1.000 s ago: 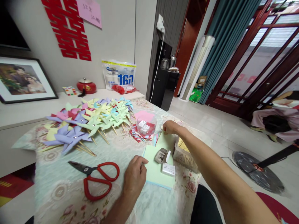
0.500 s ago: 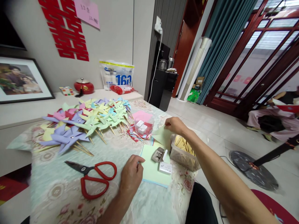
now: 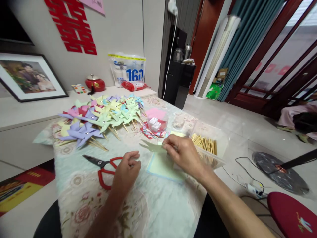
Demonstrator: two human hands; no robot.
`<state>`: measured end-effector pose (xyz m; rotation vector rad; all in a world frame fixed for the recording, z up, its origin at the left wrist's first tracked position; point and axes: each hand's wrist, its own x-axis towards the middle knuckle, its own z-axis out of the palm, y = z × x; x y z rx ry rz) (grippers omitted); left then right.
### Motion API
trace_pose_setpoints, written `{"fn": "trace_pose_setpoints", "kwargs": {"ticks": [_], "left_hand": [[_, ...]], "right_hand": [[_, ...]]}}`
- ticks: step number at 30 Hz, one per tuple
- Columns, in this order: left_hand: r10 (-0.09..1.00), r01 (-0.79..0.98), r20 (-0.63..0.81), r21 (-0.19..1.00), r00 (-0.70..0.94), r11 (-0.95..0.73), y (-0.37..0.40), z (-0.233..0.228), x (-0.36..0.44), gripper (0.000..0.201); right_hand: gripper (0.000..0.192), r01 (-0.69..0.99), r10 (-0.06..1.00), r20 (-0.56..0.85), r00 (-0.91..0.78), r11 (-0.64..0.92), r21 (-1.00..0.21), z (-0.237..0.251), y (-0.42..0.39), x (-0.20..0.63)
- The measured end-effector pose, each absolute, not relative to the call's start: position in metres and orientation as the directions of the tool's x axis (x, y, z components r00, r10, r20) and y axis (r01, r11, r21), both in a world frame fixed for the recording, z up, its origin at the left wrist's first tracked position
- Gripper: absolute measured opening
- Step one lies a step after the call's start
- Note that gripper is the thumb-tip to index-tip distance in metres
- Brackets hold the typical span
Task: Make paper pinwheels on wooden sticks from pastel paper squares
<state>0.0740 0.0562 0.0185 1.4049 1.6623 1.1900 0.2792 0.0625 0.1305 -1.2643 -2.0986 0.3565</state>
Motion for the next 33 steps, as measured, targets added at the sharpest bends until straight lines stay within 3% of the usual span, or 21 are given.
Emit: {"fn": "trace_pose_setpoints", "kwargs": {"ticks": [4,7,13,21,24,27,30,33], "left_hand": [[0.978,0.406,0.133,0.912,-0.161,-0.058,0.005,0.013,0.054,0.049],[0.984,0.4,0.104,0.916,-0.148,-0.036,-0.037,0.013,0.045,0.041],[0.988,0.349,-0.056,0.932,-0.144,0.104,-0.063,0.024,0.042,0.04],[0.978,0.321,0.018,0.946,-0.209,0.051,-0.048,0.014,0.057,0.048],[0.975,0.135,-0.04,0.988,-0.219,0.071,-0.047,0.01,0.057,0.046],[0.974,-0.064,-0.099,0.994,-0.202,0.088,-0.048,0.01,0.054,0.05],[0.977,-0.153,-0.074,0.987,-0.198,0.044,-0.05,0.014,0.053,0.05],[0.973,-0.15,-0.014,0.988,-0.232,-0.022,-0.051,0.019,0.055,0.048]], "right_hand": [[0.017,0.641,0.678,0.55,-0.487,0.705,-0.303,0.083,0.006,0.257],[0.02,0.604,0.598,0.58,-0.553,0.768,-0.216,0.055,-0.024,0.245],[0.019,0.587,0.597,0.599,-0.534,0.772,-0.246,0.033,-0.046,0.243],[0.017,0.544,0.597,0.531,-0.6,0.792,-0.276,0.033,-0.051,0.246],[0.03,0.514,0.64,0.503,-0.581,0.768,-0.383,0.038,-0.052,0.254],[0.032,0.55,0.789,0.47,-0.396,0.613,-0.567,0.041,-0.05,0.263],[0.035,0.536,0.945,0.269,-0.186,0.327,-0.778,0.043,-0.043,0.268],[0.042,0.268,0.983,0.027,-0.183,0.076,-0.96,0.044,-0.035,0.264]]}}
